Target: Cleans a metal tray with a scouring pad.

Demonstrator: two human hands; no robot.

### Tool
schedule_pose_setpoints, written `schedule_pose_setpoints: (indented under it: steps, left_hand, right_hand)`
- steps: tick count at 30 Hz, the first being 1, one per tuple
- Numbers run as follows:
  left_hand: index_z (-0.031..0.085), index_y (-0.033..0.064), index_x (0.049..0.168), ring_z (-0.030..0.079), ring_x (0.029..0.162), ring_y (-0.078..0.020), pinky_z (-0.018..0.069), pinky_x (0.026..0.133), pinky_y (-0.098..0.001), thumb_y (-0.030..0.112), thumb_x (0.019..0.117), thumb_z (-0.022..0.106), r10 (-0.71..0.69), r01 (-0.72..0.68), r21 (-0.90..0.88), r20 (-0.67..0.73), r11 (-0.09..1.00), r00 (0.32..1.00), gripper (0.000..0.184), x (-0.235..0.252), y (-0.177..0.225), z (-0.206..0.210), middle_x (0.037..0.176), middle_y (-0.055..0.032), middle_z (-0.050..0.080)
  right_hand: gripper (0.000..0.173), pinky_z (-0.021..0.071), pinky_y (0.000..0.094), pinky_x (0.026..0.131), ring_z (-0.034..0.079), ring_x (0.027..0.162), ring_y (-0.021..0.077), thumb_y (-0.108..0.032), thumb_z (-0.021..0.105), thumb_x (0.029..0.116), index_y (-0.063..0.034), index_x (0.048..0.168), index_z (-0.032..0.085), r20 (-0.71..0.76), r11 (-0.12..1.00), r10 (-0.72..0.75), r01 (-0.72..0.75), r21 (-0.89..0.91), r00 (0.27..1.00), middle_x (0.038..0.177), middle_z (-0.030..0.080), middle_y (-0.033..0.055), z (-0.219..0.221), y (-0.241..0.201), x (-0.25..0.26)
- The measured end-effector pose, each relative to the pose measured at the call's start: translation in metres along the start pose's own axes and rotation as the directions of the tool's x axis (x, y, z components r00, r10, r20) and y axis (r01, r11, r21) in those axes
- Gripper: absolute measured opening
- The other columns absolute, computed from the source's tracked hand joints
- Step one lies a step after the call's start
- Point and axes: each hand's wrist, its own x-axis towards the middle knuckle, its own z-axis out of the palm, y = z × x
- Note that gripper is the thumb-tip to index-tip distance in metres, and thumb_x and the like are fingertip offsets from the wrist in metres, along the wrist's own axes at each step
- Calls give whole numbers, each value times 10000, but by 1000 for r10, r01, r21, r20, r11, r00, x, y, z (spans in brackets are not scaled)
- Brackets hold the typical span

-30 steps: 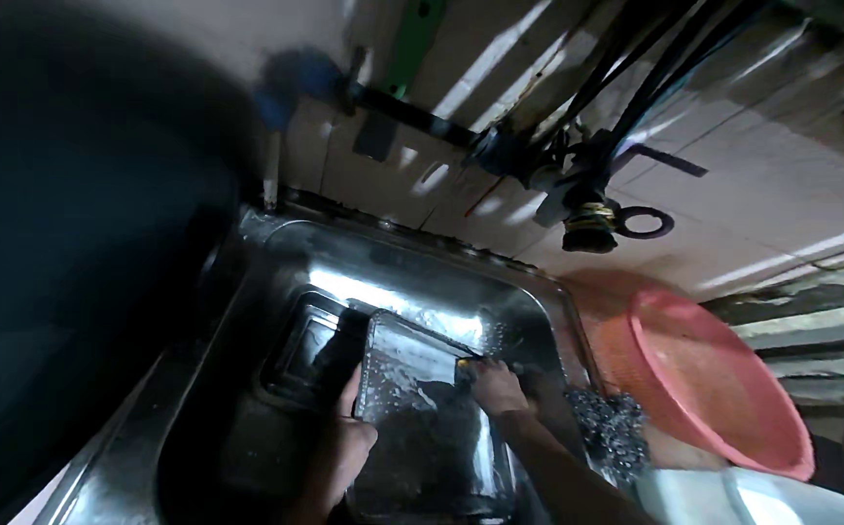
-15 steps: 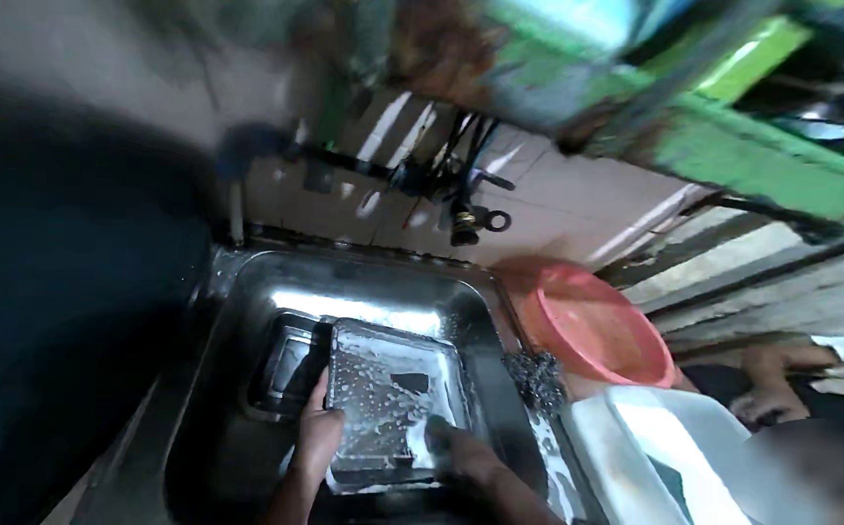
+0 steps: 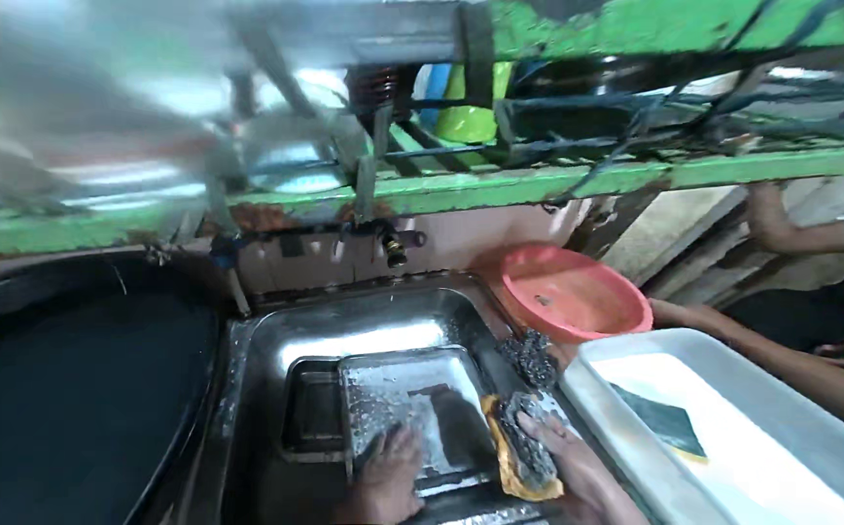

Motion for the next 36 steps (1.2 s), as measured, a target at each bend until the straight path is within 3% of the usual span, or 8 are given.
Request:
schedule_pose_setpoints:
  steps: [5,8,13,19,23,28,32,36]
  left_hand:
    - [482,251,1530,259,1515,-401,371,1069,-678,22,903,658,-45,-38,252,313,967,949,691,11,0,-7,1702,-17,220]
    - [586,98,1413,422,1416,-408,446,1072,-599,-18,999,503,-29,-17,198,230,980,973,438,-2,4,-17,1504,-127,511]
    - [677,26,1281,649,1149,-444,516,960,-606,26,1012,509,17,-6,122,-94,993,995,317,-28,11,-84,1252,-231,675]
    - [597,97,1382,579,1295,-368,451,1061,-579,303,1111,369,-260,263,166,-43,950,965,410,-50,54,-216,1384,-174,614]
    - [665,77,1333,618,1258,-329,460,1080,-529,315,1083,450,-266,248,-100,-278,964,923,406,-81,37,-198,1313,-167,670]
    - [660,86,1332,607,1252,-344,445,1070,-560,328,1089,455,-383,355,-265,-60,897,922,400,-78,27,-176,1307,-174,663]
    - [682,66,1291,640,1194,-343,470,1041,-549,303,1080,481,-396,365,-315,-37,876,918,376,-62,18,-157,1241,-184,691]
    - [635,-16,1324,615,1218,-414,454,1068,-558,144,1049,529,-361,332,-261,-71,907,930,335,-62,17,-152,1278,-260,653]
  right_hand:
    - [292,628,354,728,722,791,148,-127,543,1002,-16,1272,523,33,998,-43,42,41,999,921,715,68,-4,-7,-31]
    - [328,629,338,754,724,825,126,-156,482,1035,-28,1336,478,37,994,-81,79,72,996,956,716,51,-5,-13,-37]
    - [485,633,325,773,726,875,132,-275,570,975,-40,1384,455,50,975,-186,178,130,981,1020,720,57,-7,-27,-32]
    - [472,599,381,791,707,912,175,-167,702,900,-38,1334,567,-134,947,-258,222,-234,957,1099,698,125,29,-70,-29]
    - [453,530,485,978,663,1128,275,-142,736,855,14,1272,657,71,645,-571,501,-577,818,1233,681,193,40,-80,-23]
    - [423,449,541,1107,558,1322,391,-131,719,878,-27,1287,680,357,249,-509,531,-810,783,1371,632,200,54,-74,4]
    - [432,412,571,1123,521,1351,416,-262,639,968,-41,1339,644,531,108,-312,585,-804,787,1415,596,203,94,-49,0]
    - [353,500,585,982,620,1211,389,-244,731,888,-100,1210,728,692,107,-455,806,-583,561,1278,679,166,135,-13,-11]
